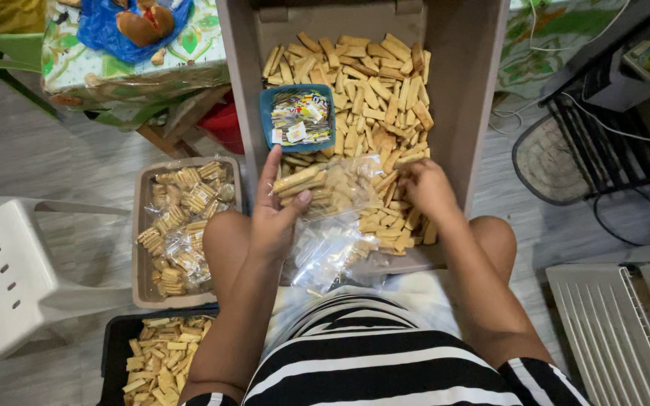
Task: The person sits on the floor and packs rectangular biscuits from a large bin into small clear plastic bags. They repeatedly pick up biscuits, place them into bags, and set the filled bags aside in a nearby container.
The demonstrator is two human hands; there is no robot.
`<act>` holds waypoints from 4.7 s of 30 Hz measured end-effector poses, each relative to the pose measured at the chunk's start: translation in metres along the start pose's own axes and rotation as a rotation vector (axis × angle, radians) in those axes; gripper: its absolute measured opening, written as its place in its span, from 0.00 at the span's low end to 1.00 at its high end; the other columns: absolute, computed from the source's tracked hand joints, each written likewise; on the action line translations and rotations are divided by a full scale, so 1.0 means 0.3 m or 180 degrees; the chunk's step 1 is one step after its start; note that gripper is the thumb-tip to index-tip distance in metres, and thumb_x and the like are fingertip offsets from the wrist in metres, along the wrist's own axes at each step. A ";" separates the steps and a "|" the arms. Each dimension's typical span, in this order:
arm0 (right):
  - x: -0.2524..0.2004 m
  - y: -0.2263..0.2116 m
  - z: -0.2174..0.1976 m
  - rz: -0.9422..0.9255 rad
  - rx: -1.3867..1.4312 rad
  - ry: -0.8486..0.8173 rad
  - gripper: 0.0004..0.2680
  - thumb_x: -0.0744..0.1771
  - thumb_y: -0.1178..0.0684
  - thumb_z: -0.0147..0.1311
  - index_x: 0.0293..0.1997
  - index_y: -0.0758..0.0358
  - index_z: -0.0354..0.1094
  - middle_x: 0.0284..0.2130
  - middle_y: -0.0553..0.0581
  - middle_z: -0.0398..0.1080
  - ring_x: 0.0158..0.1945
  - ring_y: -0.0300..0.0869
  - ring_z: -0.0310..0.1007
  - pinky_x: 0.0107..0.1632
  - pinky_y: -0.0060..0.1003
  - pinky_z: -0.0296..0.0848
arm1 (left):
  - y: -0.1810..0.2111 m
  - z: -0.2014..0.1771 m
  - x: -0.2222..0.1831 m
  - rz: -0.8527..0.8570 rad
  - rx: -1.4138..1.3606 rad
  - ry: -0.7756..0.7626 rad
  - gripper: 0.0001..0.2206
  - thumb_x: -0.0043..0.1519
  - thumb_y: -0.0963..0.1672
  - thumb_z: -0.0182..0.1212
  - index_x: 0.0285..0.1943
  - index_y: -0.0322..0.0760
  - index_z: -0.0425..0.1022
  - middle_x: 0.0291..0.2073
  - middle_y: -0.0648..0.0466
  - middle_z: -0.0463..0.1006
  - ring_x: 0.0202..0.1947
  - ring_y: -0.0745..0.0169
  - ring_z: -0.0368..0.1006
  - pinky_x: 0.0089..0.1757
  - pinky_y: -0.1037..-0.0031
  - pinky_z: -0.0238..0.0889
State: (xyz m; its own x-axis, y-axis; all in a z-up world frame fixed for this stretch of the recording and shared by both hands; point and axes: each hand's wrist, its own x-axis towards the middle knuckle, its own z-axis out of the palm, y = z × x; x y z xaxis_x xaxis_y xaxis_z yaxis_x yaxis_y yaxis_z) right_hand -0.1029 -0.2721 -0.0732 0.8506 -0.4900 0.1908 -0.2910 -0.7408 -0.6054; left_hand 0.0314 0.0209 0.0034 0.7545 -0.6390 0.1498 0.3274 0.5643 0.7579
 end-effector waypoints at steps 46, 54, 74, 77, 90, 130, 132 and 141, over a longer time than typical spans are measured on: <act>-0.201 -0.470 -0.266 -0.1977 0.1255 0.1334 0.09 0.61 0.65 0.68 0.40 0.61 0.75 0.39 0.54 0.78 0.43 0.44 0.71 0.50 0.38 0.67 | -0.014 0.120 -0.057 -0.0111 0.0419 -0.0082 0.35 0.62 0.35 0.63 0.80 0.41 0.55 0.64 0.53 0.69 0.59 0.65 0.69 0.58 0.73 0.65; -0.210 -0.503 -0.301 -0.2269 0.0721 0.1264 0.10 0.59 0.62 0.68 0.40 0.58 0.78 0.37 0.50 0.78 0.39 0.43 0.69 0.48 0.37 0.63 | 0.009 0.151 -0.072 -0.0062 0.0825 -0.0505 0.35 0.63 0.35 0.63 0.80 0.41 0.55 0.71 0.52 0.64 0.65 0.65 0.66 0.62 0.73 0.62; -0.198 -0.475 -0.194 -0.2417 0.1302 0.0823 0.06 0.60 0.64 0.63 0.36 0.64 0.75 0.37 0.55 0.76 0.41 0.48 0.76 0.47 0.42 0.69 | 0.054 0.139 -0.053 0.0121 0.1749 -0.0918 0.29 0.61 0.40 0.72 0.72 0.40 0.66 0.60 0.52 0.72 0.61 0.65 0.68 0.59 0.73 0.64; -0.178 -0.419 -0.171 -0.2414 0.1574 0.0481 0.07 0.60 0.62 0.66 0.37 0.64 0.74 0.39 0.59 0.75 0.45 0.51 0.75 0.49 0.42 0.71 | 0.067 0.135 -0.038 -0.0208 0.1558 -0.0962 0.30 0.60 0.41 0.72 0.73 0.41 0.66 0.61 0.54 0.72 0.58 0.65 0.69 0.58 0.74 0.65; -0.104 -0.299 -0.076 -0.1004 0.4097 -0.0831 0.23 0.58 0.65 0.72 0.54 0.56 0.63 0.47 0.50 0.63 0.45 0.35 0.65 0.45 0.30 0.75 | 0.041 0.103 -0.041 -0.0318 0.1560 -0.0892 0.28 0.58 0.43 0.73 0.67 0.38 0.68 0.60 0.53 0.73 0.59 0.65 0.70 0.58 0.73 0.65; 0.425 -0.567 0.202 -0.1626 0.0271 -0.0440 0.07 0.64 0.56 0.58 0.44 0.61 0.78 0.38 0.63 0.77 0.42 0.55 0.77 0.47 0.45 0.75 | 0.107 -0.342 -0.150 0.0013 0.1022 0.1075 0.15 0.62 0.39 0.65 0.57 0.30 0.71 0.47 0.49 0.81 0.46 0.63 0.79 0.48 0.71 0.75; 0.460 -0.598 0.251 -0.1554 -0.0239 -0.0781 0.07 0.63 0.53 0.59 0.41 0.59 0.79 0.37 0.63 0.77 0.42 0.57 0.77 0.46 0.48 0.75 | 0.098 -0.357 -0.155 -0.0015 0.1013 0.1063 0.15 0.62 0.39 0.66 0.56 0.30 0.71 0.47 0.49 0.81 0.46 0.64 0.78 0.48 0.71 0.75; 0.501 -0.616 0.315 -0.1272 -0.1276 -0.0964 0.08 0.63 0.45 0.59 0.32 0.56 0.79 0.33 0.63 0.77 0.40 0.57 0.76 0.45 0.52 0.74 | 0.142 -0.288 -0.155 0.0128 0.1698 0.1115 0.13 0.60 0.39 0.68 0.52 0.29 0.77 0.42 0.51 0.82 0.42 0.68 0.78 0.45 0.76 0.73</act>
State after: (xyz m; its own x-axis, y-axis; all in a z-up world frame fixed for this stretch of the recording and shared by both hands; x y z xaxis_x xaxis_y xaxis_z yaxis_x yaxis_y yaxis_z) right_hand 0.1201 -0.1653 -0.0055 0.9963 -0.0326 0.0797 -0.0173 -0.9824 -0.1859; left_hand 0.0593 0.1199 -0.0261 0.9311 -0.3629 0.0367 0.0349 0.1889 0.9814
